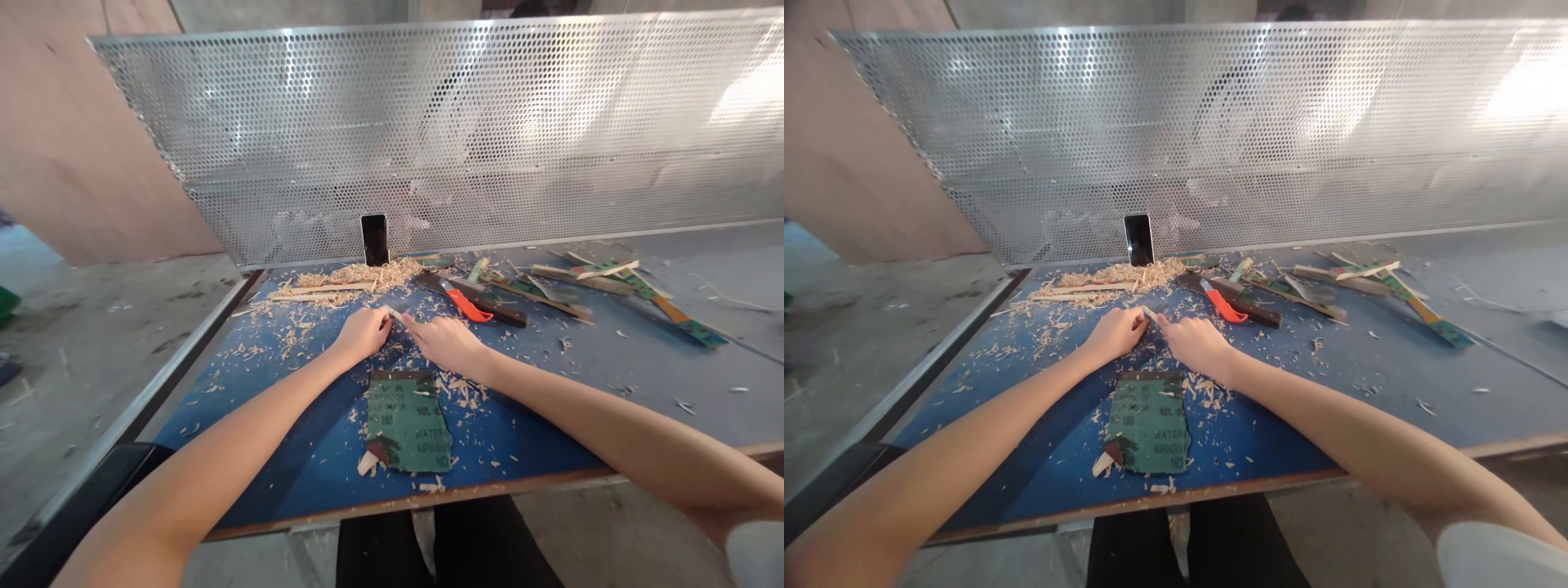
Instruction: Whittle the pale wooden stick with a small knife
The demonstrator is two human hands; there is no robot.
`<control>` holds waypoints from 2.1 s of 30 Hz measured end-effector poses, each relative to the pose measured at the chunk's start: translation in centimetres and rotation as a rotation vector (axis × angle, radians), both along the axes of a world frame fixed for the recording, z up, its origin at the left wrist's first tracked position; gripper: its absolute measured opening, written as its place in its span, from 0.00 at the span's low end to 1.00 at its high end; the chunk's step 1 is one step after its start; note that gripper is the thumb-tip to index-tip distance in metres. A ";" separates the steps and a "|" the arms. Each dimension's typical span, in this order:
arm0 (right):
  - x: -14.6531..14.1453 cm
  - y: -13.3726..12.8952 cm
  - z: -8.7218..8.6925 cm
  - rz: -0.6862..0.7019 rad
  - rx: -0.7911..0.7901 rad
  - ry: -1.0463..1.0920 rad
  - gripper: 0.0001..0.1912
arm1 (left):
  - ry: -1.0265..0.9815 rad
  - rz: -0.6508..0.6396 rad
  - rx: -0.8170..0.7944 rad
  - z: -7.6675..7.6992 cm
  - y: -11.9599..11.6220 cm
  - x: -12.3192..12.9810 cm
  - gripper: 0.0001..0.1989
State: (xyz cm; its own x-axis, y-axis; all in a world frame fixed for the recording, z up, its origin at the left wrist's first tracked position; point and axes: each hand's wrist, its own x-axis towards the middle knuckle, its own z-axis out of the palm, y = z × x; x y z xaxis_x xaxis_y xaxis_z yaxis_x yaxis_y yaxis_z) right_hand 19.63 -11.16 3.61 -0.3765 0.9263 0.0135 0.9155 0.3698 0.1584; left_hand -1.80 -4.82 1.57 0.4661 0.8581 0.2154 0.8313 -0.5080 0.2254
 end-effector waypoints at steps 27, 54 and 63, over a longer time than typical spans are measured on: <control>-0.1 -0.1 0.8 -0.065 -0.013 0.011 0.31 | 0.016 0.017 -0.019 0.2 -0.2 0.0 0.13; 0.2 0.6 -0.3 -0.042 0.007 0.041 0.31 | 0.035 0.033 -0.025 0.5 -0.4 0.1 0.13; 0.0 0.4 0.1 -0.052 0.010 0.050 0.31 | 0.047 0.048 -0.018 0.4 -0.3 0.0 0.13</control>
